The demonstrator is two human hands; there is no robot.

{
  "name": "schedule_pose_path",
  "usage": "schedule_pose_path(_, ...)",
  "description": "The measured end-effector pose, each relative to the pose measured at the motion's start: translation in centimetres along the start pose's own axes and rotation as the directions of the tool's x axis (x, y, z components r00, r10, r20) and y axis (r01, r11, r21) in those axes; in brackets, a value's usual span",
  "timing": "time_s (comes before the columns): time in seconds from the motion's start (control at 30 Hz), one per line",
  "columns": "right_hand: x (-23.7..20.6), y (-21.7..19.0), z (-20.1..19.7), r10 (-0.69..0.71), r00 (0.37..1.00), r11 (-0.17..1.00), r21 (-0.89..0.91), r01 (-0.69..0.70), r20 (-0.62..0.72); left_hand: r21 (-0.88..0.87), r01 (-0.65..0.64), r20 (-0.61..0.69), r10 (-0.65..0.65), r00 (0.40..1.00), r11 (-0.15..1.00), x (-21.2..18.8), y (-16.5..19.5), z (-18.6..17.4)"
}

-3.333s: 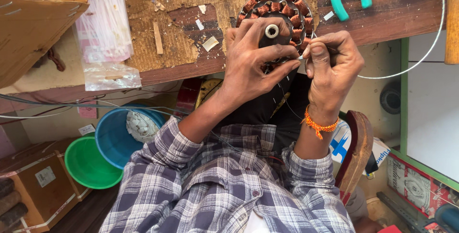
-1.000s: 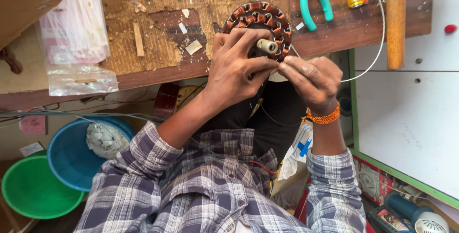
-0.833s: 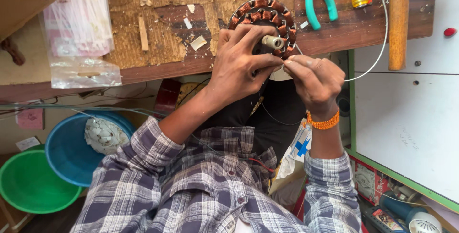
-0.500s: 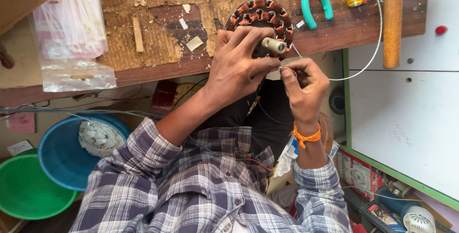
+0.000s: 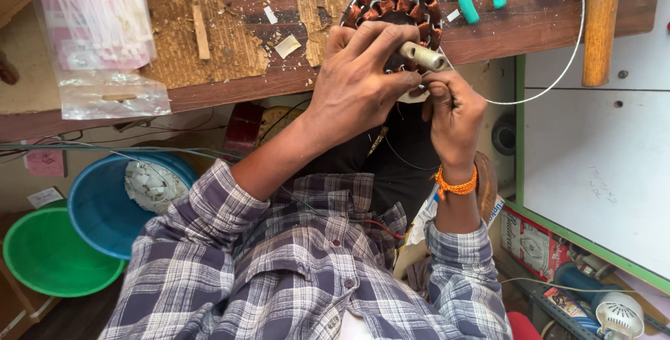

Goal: The person cuts a white wire with scissors and then inserts the wire into slots on a circular copper-wound electrical component. The person manipulates the wire and component by hand while seated at a cluttered workbench.

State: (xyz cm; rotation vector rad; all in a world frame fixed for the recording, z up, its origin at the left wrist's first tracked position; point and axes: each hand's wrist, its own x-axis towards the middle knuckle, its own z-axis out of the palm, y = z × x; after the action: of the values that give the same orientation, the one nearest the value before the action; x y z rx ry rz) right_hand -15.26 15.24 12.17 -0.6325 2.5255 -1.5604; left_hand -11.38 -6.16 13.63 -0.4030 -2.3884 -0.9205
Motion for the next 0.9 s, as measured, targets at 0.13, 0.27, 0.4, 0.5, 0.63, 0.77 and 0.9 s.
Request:
schedule_pose_path(0.13,0.4,-1.0,-0.1,-0.199,0.973,0.962,-0.216,0.17,-0.119,-0.021,0.005,0.0,-0.005,1.0,1.0,0.0,0.1,-0.3)
schedule_pose_path(0.27,0.8,-1.3,-0.5,-0.515,0.851,0.79,-0.44,0.426,-0.1,-0.013,-0.001,0.006,0.001,1.0,1.0,0.1,0.2,-0.3)
schedule_pose_path(0.4,1.6,-1.3,-0.9,-0.683,0.731,0.621,-0.53,0.578,-0.003,-0.016,0.003,0.009,-0.003,1.0,1.0,0.1,0.3,-0.4)
schedule_pose_path(0.5,1.9,-1.5,-1.3,-0.693,0.717,0.593,-0.508,0.624,0.071,-0.014,0.0,0.01,0.001,1.0,1.0,0.2,0.3,-0.5)
schedule_pose_path(0.63,0.9,-1.2,-0.2,-0.437,0.898,0.88,-0.229,0.415,-0.052,-0.016,-0.006,0.009,0.006,1.0,1.0,0.1,0.2,-0.4)
schedule_pose_path(0.77,0.1,-0.3,0.2,0.192,0.969,0.699,0.672,-0.247,0.157,0.007,-0.015,0.004,0.015,1.0,1.0,0.0,0.1,-0.1)
schedule_pose_path(0.9,0.1,0.2,-0.2,0.228,0.956,0.749,0.594,-0.294,0.186,-0.007,0.002,0.017,-0.002,1.0,1.0,-0.1,0.1,-0.1)
